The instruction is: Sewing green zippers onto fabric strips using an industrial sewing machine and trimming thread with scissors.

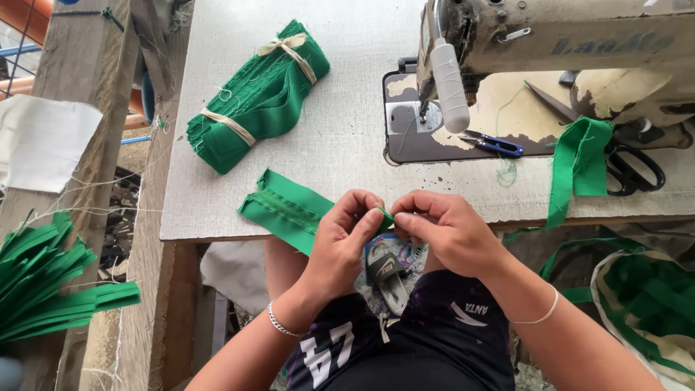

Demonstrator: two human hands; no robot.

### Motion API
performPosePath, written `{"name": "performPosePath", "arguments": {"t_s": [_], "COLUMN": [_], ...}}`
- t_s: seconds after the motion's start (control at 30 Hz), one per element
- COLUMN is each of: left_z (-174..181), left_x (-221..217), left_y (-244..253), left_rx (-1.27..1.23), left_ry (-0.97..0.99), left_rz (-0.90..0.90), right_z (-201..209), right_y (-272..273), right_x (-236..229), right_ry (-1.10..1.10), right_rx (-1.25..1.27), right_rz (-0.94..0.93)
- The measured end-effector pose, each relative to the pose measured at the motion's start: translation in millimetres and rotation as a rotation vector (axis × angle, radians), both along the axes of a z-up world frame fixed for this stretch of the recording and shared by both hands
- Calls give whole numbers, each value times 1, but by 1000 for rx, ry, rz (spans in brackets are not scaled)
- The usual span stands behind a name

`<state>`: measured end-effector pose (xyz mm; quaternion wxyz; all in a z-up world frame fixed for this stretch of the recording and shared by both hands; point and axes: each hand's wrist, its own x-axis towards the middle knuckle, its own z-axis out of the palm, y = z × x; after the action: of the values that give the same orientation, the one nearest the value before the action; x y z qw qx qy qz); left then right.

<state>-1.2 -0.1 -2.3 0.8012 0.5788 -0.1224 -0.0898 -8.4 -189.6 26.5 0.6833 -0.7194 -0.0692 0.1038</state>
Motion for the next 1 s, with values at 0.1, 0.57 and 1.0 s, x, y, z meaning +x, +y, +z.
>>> {"name": "performPosePath", "arguments": {"t_s": [0.1,0.57,1.0], "left_z": [1,8,-56], "left_x": [1,105,127], "left_y": [0,-7,-25], "left_rx": [63,607,615], "left_ry": [-26,-1559,-1344], "left_rz": [23,118,-95], "right_z": [13,-73,-42], "right_y": [2,-56,-52], "right_x": [-1,89,66], "right_ry": [-192,-1127,-670], "right_rx": [-177,-758,-826], "right_rz": [23,-120,132]}}
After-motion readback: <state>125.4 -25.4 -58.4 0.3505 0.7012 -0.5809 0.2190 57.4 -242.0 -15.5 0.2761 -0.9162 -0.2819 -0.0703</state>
